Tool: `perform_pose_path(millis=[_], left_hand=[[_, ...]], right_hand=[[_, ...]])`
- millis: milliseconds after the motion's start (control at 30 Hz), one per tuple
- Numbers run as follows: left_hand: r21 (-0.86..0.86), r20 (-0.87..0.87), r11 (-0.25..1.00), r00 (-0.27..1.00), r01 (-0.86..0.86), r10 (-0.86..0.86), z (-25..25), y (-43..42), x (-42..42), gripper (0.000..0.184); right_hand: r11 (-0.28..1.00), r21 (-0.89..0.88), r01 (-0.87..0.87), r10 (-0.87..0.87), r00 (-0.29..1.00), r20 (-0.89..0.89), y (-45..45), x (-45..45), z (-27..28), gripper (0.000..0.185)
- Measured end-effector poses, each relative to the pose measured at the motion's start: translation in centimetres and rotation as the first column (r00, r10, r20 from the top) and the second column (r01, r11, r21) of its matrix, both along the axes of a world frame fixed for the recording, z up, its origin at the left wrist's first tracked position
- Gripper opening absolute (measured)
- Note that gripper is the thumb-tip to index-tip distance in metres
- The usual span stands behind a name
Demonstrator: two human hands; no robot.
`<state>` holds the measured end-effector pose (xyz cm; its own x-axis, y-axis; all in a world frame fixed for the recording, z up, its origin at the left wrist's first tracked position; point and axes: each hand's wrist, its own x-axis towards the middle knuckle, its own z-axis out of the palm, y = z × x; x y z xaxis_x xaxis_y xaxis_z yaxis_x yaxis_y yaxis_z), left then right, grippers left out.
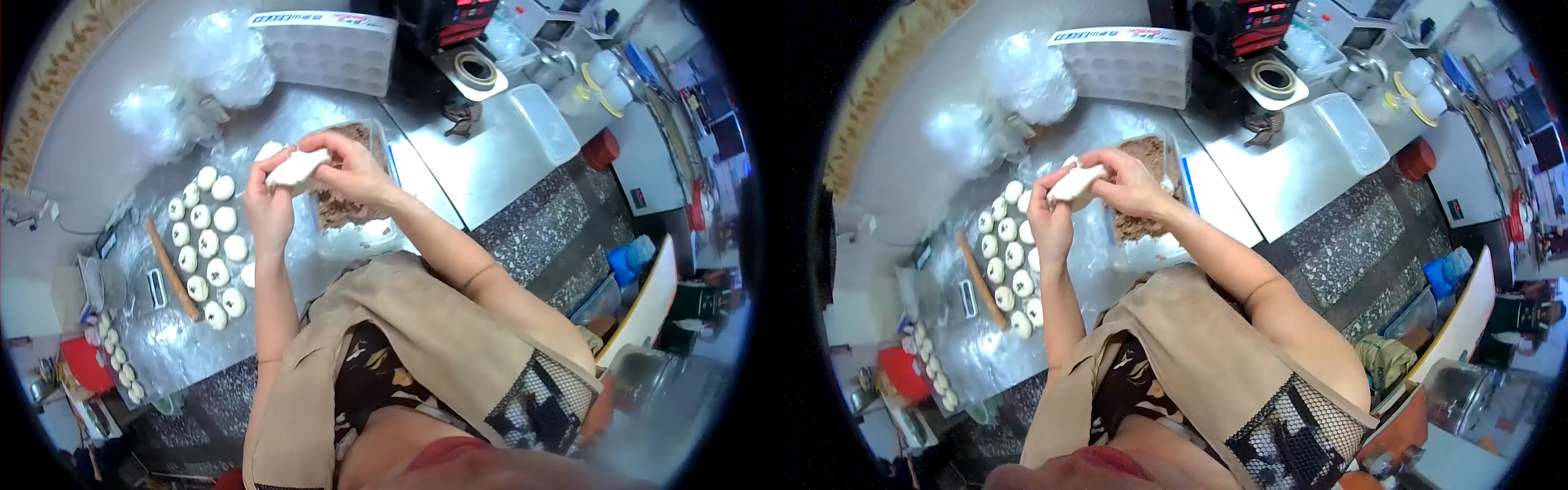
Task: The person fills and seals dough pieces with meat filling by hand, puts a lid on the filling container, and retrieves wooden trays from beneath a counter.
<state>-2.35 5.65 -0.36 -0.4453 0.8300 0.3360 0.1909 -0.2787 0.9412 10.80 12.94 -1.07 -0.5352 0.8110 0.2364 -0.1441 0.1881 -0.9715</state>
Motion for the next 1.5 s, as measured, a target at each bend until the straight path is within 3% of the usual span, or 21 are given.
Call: perform_pose_path(millis=[100, 167, 200, 267, 367, 433, 500, 567, 633, 667, 733, 767, 867, 933, 1100, 1167, 1233, 1333, 1367, 1433, 1500], left_hand=[[-0.018, 0.004, 0.998, 0.998, 0.063, -0.063, 0.9, -0.5, 0.7, 0.026], [-0.257, -0.184, 0.964, 0.976, 0.069, -0.119, 1.1, -0.9, -0.2, 0.027], [-0.209, -0.165, 0.974, 0.979, 0.082, -0.117, 0.8, -0.9, -0.5, 0.029], [-0.089, -0.076, 0.994, 0.995, 0.058, -0.065, 0.0, -0.5, -0.3, 0.03], [0.074, -0.019, 0.994, 0.997, 0.076, -0.075, 0.8, -0.4, 0.4, 0.034], [-0.187, -0.405, 0.982, 0.909, 0.029, -0.104, 2.4, -1.3, 0.5, 0.032], [-0.149, -0.484, 0.988, 0.875, -0.05, -0.028, 2.1, -0.9, -0.7, 0.03], [-0.12, -0.19, 0.99, 0.98, -0.075, 0.051, 1.6, -0.5, -0.6, 0.03], [-0.01, 0.078, 1.0, 0.997, 0.009, -0.008, 0.8, 0.0, -0.5, 0.037], [-0.063, -0.108, 0.998, 0.994, -0.015, 0.008, 1.0, -0.3, -0.3, 0.037], [-0.126, -0.288, 0.991, 0.958, -0.051, 0.013, 1.4, -0.8, -0.7, 0.038], [-0.185, -0.221, 0.982, 0.975, -0.046, 0.004, 1.3, -0.7, -1.1, 0.035], [-0.119, 0.006, 0.993, 1.0, -0.024, 0.025, -0.2, -0.1, -1.5, 0.03], [0.062, 0.302, 0.997, 0.951, 0.047, -0.064, 0.0, -0.2, -0.4, 0.028], [-0.137, 0.26, 0.983, 0.962, 0.125, -0.086, -3.1, 0.0, -1.2, 0.025], [0.003, 0.397, 0.995, 0.914, -0.095, 0.086, -3.9, 0.4, -0.3, 0.024], [-0.01, 0.396, 0.995, 0.913, -0.104, 0.099, -4.1, 0.0, 0.0, 0.028], [0.131, 0.488, 0.99, 0.867, 0.043, -0.102, -3.8, -0.7, 0.1, 0.053], [0.118, 0.636, 0.986, 0.754, 0.115, -0.164, -3.6, -1.1, 0.2, 0.056], [0.143, 0.825, 0.962, 0.51, 0.231, -0.245, -5.0, -1.3, -0.6, 0.05], [0.021, 0.826, 0.969, 0.542, 0.245, -0.155, -7.7, -2.1, -0.4, 0.047]], right_hand=[[0.975, 0.224, 0.018, -0.048, 0.991, 0.128, 0.1, 0.7, 0.3, 0.02], [0.919, 0.393, 0.044, -0.073, 0.996, 0.058, 0.0, 0.4, -0.2, 0.02], [0.92, 0.39, 0.043, -0.071, 0.996, 0.058, -0.4, 0.4, 0.0, 0.02], [0.996, 0.06, 0.071, -0.068, 0.996, -0.051, -1.1, 0.3, 0.7, 0.019], [0.985, 0.17, 0.013, -0.049, 0.976, 0.212, -0.5, 1.0, 1.6, 0.018], [0.941, 0.338, 0.001, -0.079, 0.973, 0.217, 0.5, 0.8, 0.5, 0.017], [0.906, 0.421, 0.053, -0.119, 0.984, 0.132, 0.2, 0.2, 0.0, 0.016], [0.994, 0.082, 0.078, -0.076, 0.996, -0.037, -0.1, -0.7, 0.3, 0.015], [0.999, 0.038, 0.02, -0.02, 1.0, 0.001, 0.4, -0.4, 0.1, 0.019], [0.976, 0.213, 0.033, -0.071, 0.983, 0.172, 0.6, 0.0, 0.2, 0.018], [0.952, 0.296, 0.08, -0.123, 0.984, 0.132, 0.1, -0.2, -0.3, 0.017], [0.934, 0.345, 0.093, -0.148, 0.98, 0.137, -0.1, -0.3, -0.5, 0.017], [0.992, -0.058, 0.113, -0.118, 0.99, -0.083, -0.5, -1.3, -0.6, 0.017], [0.997, -0.014, 0.074, -0.074, 0.997, 0.014, -0.2, -0.9, -1.3, 0.017], [0.972, 0.188, 0.142, -0.175, 0.969, 0.174, -0.5, -0.9, -1.9, 0.022], [0.97, 0.163, 0.183, -0.204, 0.971, 0.128, -0.8, -1.5, -2.6, 0.023], [0.979, -0.201, 0.039, -0.016, 0.993, 0.115, -0.8, -1.5, -3.6, 0.021], [0.969, -0.245, 0.017, 0.009, 0.995, 0.103, -0.9, -1.3, -4.2, 0.018], [0.971, -0.24, 0.005, 0.018, 0.995, 0.094, -1.0, -1.2, -4.3, 0.016], [0.975, -0.224, -0.002, 0.01, 0.999, 0.034, -1.6, -1.4, -5.0, 0.015], [0.981, -0.193, -0.004, 0.041, 0.982, 0.184, -2.7, -0.6, -5.4, 0.019]])
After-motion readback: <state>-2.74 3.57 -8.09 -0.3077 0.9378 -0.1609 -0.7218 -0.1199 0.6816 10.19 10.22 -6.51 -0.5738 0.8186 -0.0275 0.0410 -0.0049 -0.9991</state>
